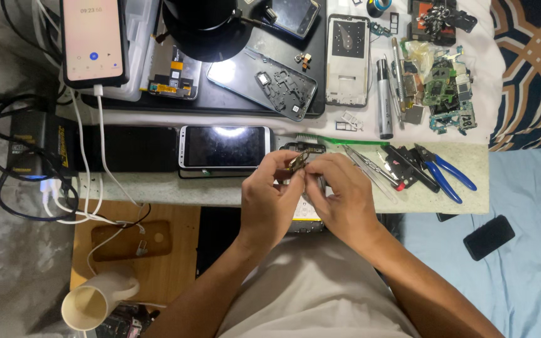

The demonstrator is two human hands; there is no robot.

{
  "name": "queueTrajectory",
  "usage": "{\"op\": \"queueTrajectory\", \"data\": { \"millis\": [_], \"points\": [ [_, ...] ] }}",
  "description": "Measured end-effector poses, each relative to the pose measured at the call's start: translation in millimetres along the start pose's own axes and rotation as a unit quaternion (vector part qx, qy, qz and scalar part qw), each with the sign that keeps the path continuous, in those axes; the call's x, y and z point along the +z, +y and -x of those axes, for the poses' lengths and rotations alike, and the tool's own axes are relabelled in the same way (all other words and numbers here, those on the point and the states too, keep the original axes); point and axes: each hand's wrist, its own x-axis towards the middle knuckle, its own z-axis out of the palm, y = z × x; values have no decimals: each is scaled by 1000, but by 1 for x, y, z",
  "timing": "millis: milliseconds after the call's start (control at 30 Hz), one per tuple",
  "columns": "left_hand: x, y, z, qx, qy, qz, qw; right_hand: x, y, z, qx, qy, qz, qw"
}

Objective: The person disassembles a smartphone by removing screws and prying open the casing. They then detach the motherboard from the phone body using a screwdriver and tweezers, placing the components on the workbench.

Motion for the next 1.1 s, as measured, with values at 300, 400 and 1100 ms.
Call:
{"op": "queueTrajectory", "data": {
  "millis": [300, 400, 1100],
  "points": [
    [-7, 7, 4, 52, -22, -76, 995, -9, 5, 2, 81, -73, -56, 992],
    [-9, 6, 5, 62, -20, -112, 992, -5, 3, 2, -58, -22, 46, 997],
    [-25, -11, -10, -159, -13, 117, 980, 21, 104, -148, -146, 14, 110, 983]
  ]
}}
